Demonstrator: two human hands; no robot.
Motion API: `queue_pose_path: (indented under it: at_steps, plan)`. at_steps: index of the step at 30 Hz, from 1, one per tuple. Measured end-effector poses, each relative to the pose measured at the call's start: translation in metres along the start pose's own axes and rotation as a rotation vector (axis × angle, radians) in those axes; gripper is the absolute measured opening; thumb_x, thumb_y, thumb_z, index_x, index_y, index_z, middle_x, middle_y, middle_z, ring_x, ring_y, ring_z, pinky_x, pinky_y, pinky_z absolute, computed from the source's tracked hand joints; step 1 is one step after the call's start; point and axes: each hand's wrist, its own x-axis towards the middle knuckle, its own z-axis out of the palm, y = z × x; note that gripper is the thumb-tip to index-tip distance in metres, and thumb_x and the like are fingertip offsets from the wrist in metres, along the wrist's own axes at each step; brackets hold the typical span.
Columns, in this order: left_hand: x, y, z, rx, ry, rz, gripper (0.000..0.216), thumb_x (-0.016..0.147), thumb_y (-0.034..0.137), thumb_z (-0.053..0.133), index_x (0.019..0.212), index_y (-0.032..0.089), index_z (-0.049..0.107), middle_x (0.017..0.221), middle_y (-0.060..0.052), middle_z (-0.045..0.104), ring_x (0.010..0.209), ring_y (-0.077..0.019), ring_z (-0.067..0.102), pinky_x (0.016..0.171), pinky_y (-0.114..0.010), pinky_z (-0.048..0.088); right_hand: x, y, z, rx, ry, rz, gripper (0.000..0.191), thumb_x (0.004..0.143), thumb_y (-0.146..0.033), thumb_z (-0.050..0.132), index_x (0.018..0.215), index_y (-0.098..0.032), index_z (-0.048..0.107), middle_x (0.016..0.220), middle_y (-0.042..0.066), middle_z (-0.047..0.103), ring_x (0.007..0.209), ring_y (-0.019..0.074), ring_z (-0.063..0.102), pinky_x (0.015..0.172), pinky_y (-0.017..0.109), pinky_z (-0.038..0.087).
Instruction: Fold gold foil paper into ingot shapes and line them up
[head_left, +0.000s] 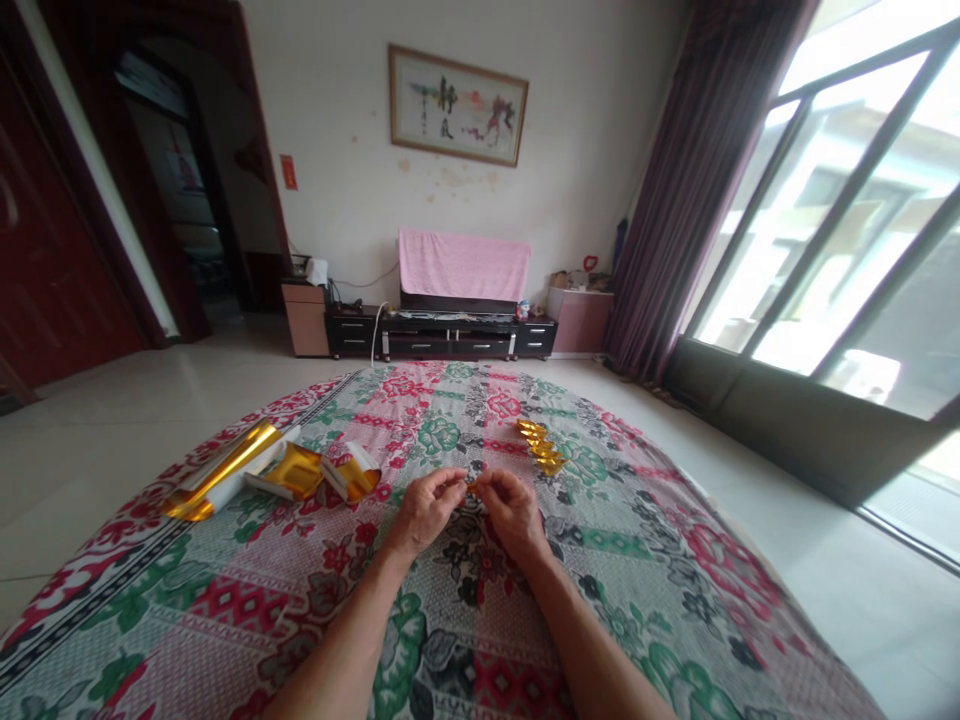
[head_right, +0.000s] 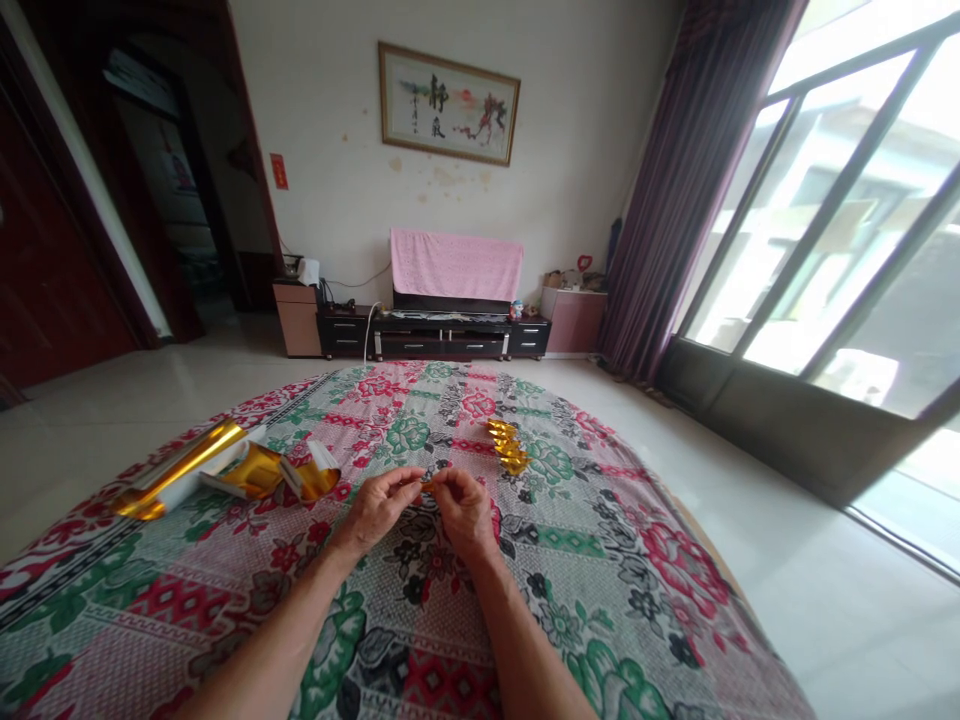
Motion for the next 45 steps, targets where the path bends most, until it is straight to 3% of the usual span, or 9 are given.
queue_pose_path:
  at_steps: [6, 11, 20, 40, 45]
  plan:
    - [0.000, 0.003, 0.002, 0.043, -0.047, 0.013, 0.039, 0.067, 0.033, 0.064, 0.102, 0.015, 0.062, 0.096, -0.008, 0.069, 0.087, -0.0199, 0.064, 0.079, -0.028, 0.049, 0.000, -0.004, 0.000, -0.048, -0.013, -0.033, 0.014, 0.074, -0.029, 0.056, 0.075, -0.016, 0.060, 0.066, 0.000, 0.059, 0.060, 0.0112, 0.052, 0.060, 0.021, 0.043]
    - [-0.002, 0.014, 0.001, 0.073, -0.096, -0.023, 0.031, 0.069, 0.037, 0.062, 0.091, 0.015, 0.064, 0.089, -0.007, 0.070, 0.083, -0.0190, 0.064, 0.075, -0.025, 0.049, 0.000, -0.004, 0.000, -0.040, -0.028, -0.044, 0.011, 0.074, -0.027, 0.056, 0.072, -0.016, 0.059, 0.065, -0.001, 0.056, 0.060, 0.0104, 0.050, 0.059, 0.020, 0.042]
    - [-0.001, 0.010, 0.000, 0.203, -0.043, 0.016, 0.029, 0.072, 0.041, 0.058, 0.076, 0.014, 0.066, 0.069, -0.004, 0.067, 0.064, -0.0150, 0.059, 0.059, -0.022, 0.043, -0.001, -0.005, -0.001, -0.024, -0.042, -0.029, 0.011, 0.075, -0.025, 0.056, 0.073, -0.016, 0.059, 0.064, -0.001, 0.055, 0.059, 0.0101, 0.048, 0.058, 0.021, 0.040]
    - [-0.005, 0.009, 0.000, 0.222, -0.022, 0.010, 0.034, 0.071, 0.045, 0.057, 0.075, 0.014, 0.069, 0.057, -0.001, 0.061, 0.054, -0.0120, 0.051, 0.053, -0.020, 0.037, -0.001, -0.002, 0.001, 0.066, -0.053, 0.010, 0.008, 0.074, -0.025, 0.057, 0.074, -0.016, 0.057, 0.067, -0.001, 0.056, 0.061, 0.0101, 0.050, 0.061, 0.021, 0.042]
    - [-0.005, 0.008, -0.001, 0.243, -0.023, 0.027, 0.031, 0.073, 0.042, 0.055, 0.075, 0.015, 0.069, 0.058, -0.001, 0.061, 0.055, -0.0119, 0.051, 0.053, -0.020, 0.037, -0.001, -0.002, 0.000, -0.010, -0.087, 0.036, 0.014, 0.075, -0.025, 0.054, 0.086, -0.017, 0.059, 0.074, 0.001, 0.060, 0.064, 0.0115, 0.053, 0.062, 0.022, 0.044]
